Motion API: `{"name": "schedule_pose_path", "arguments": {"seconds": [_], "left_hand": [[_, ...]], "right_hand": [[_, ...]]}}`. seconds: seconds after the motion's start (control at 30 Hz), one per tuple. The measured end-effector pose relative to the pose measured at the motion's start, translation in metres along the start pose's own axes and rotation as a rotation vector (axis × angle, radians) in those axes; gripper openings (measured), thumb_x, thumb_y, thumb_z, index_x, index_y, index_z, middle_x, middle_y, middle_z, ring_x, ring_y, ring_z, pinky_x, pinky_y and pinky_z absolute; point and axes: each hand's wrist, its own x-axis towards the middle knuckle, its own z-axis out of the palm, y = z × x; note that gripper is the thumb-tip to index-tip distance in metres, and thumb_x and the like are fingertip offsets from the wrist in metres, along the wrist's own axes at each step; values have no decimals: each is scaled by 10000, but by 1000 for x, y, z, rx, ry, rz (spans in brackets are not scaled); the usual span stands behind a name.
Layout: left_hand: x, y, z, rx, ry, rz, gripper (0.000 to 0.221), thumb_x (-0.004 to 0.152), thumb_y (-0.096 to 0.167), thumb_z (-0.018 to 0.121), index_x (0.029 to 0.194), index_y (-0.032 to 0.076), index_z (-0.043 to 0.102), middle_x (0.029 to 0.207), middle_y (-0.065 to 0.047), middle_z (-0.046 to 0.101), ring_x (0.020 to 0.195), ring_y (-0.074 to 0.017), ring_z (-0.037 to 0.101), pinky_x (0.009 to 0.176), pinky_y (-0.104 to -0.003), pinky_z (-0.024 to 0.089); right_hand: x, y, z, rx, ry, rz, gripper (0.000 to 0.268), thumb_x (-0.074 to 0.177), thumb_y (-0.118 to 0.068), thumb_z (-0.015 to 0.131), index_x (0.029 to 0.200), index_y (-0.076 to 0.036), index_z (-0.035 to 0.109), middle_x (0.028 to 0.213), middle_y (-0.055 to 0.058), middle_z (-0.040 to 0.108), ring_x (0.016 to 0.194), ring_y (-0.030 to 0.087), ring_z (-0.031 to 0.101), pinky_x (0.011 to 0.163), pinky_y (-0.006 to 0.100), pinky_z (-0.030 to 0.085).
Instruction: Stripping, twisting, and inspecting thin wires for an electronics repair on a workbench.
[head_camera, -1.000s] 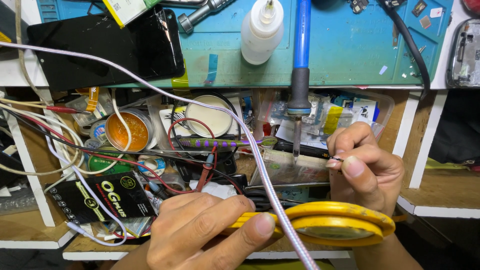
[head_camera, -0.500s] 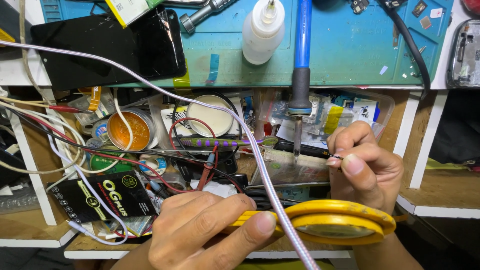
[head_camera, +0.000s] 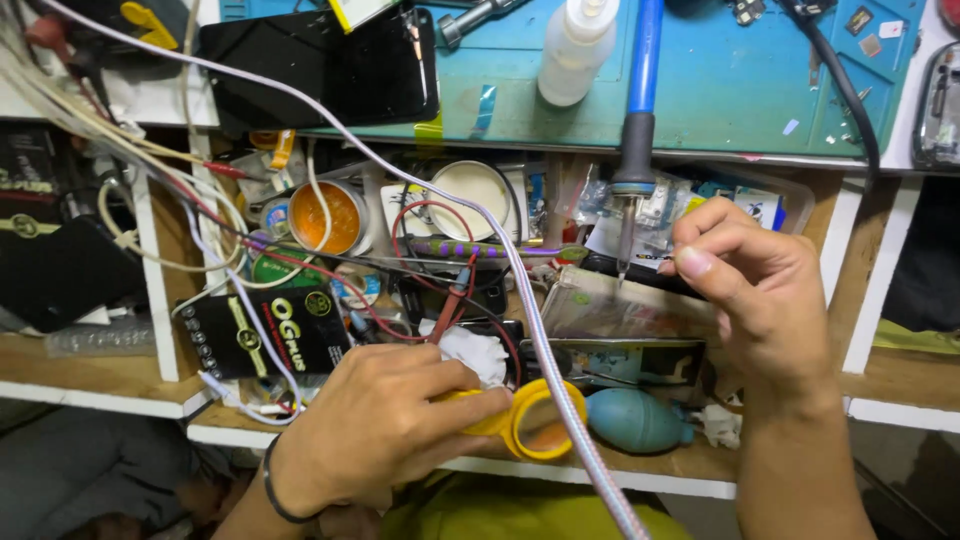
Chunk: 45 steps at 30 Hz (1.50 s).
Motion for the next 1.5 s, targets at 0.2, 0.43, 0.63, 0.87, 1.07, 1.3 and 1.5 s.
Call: {"name": "schedule_pose_path", "arguments": {"seconds": [0.2, 0.43, 0.63, 0.87, 1.07, 1.3, 1.5], "left_hand": [[-52, -6, 43, 307, -22, -137, 267, 917, 275, 800, 1130, 209, 653, 997, -52, 636, 752, -262, 499, 628, -404, 402], [-40, -17, 14, 330, 252, -105, 274, 905, 257, 825, 1099, 115, 694, 1075, -87, 703, 932, -240, 616, 739, -362, 458], [-6, -58, 20, 678, 63, -281, 352, 901, 155, 715, 1249, 182, 663, 1131, -37, 705, 937, -279, 641, 765, -452, 526], [-2, -43, -10, 341, 219, -75, 124, 1002, 79, 652, 1108, 54, 594, 984, -111, 664, 815, -286, 651, 771, -408, 536], [-26, -17, -30, 38, 418, -15, 187, 1078, 91, 578, 1246, 52, 505, 914, -116, 645, 779, -241, 642, 735, -367, 572], [-57, -34, -62, 678, 178, -521, 225, 1001, 205, 729, 1226, 221, 734, 869, -29, 593, 609, -249, 578, 425, -404, 492], [-67, -79, -41, 872, 306, -484, 86, 921, 220, 854, 950, 259, 783, 784, 51, 607, 681, -190, 644, 402, -365, 412]], "right_hand": [[1, -4, -16, -184, -163, 101, 104, 961, -114, 679, 923, -35, 734, 920, 73, 625, 918, 158, 578, 848, 269, 469], [2, 2, -20, -134, -185, 41, 181, 983, -144, 647, 821, -64, 660, 856, 58, 599, 880, 164, 534, 851, 294, 421], [4, 1, -17, -84, -159, 33, 183, 968, -150, 671, 800, -81, 652, 860, 51, 608, 872, 158, 547, 844, 295, 442], [3, -13, -15, -62, -152, 59, 200, 945, -174, 687, 769, -87, 649, 855, 28, 600, 849, 144, 547, 831, 292, 437], [-1, -12, -11, -45, -88, 57, 167, 961, -178, 686, 820, -89, 678, 851, 30, 621, 896, 143, 572, 860, 270, 465], [0, -3, -14, 14, -46, 42, 154, 967, -180, 689, 844, -92, 661, 873, 32, 612, 910, 142, 580, 884, 276, 482], [2, 5, -19, 33, -48, 32, 130, 976, -168, 691, 865, -104, 670, 888, 31, 620, 903, 137, 585, 853, 264, 494]]}}
